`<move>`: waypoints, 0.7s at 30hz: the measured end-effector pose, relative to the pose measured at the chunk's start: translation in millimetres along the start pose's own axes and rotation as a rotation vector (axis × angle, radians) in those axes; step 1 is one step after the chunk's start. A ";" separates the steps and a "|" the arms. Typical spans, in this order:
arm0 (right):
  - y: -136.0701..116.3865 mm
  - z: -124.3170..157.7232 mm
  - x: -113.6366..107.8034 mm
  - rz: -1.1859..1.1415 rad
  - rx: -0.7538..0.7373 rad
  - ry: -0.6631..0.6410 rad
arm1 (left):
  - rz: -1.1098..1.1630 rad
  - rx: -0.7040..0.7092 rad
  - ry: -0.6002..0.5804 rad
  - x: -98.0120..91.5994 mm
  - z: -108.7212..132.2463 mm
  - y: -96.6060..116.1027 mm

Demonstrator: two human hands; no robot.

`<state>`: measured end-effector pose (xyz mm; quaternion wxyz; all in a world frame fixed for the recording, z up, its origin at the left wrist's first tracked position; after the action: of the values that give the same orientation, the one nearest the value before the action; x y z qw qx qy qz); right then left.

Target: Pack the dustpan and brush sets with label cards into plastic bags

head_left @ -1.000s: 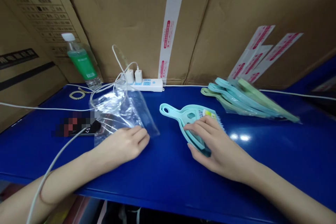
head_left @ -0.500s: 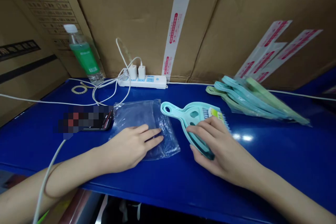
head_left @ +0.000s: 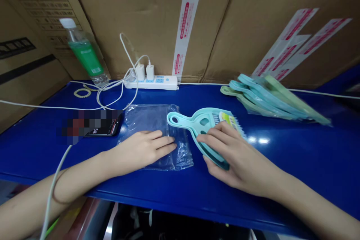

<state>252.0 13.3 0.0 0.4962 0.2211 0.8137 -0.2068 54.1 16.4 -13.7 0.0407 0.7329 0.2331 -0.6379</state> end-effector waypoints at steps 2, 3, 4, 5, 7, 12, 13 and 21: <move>0.7 0.1 -1.2 -0.015 -0.009 0.008 | -0.016 0.030 0.069 1.4 0.1 0.6; 1.4 0.0 -1.9 -0.024 -0.006 0.001 | -0.020 0.044 0.100 2.0 0.0 0.9; 2.1 -0.1 -2.6 -0.036 0.001 -0.017 | -0.024 0.058 0.129 2.2 -0.4 1.2; 2.6 -0.3 -4.0 -0.049 0.011 -0.034 | -0.028 0.071 0.155 1.9 -1.1 1.7; 3.0 -0.7 -7.0 -0.077 0.039 -0.079 | -0.044 0.092 0.164 0.9 -3.4 3.0; -0.8 0.4 -12.8 -0.091 0.037 -0.105 | -0.147 0.120 0.122 -3.9 -8.6 7.5; -1.2 1.0 -12.3 -0.081 0.033 -0.103 | -0.175 0.115 0.118 -4.3 -8.9 7.7; -0.4 7.0 -0.3 -0.032 0.008 -0.100 | -0.245 0.137 0.100 -1.9 -11.0 11.3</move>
<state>256.9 9.1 -2.7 0.5321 0.1993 0.7904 -0.2290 68.4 9.8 -12.6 -0.0991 0.7308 0.2786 -0.6152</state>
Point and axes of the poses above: each hand's wrist, its own z-axis away from the middle knuckle, its own x-axis out of the palm, y = z × x, the point moved 4 cm from there along -z, towards the middle knuckle, and after that the axes turned 3 degrees about z, right-handed, at the moved point
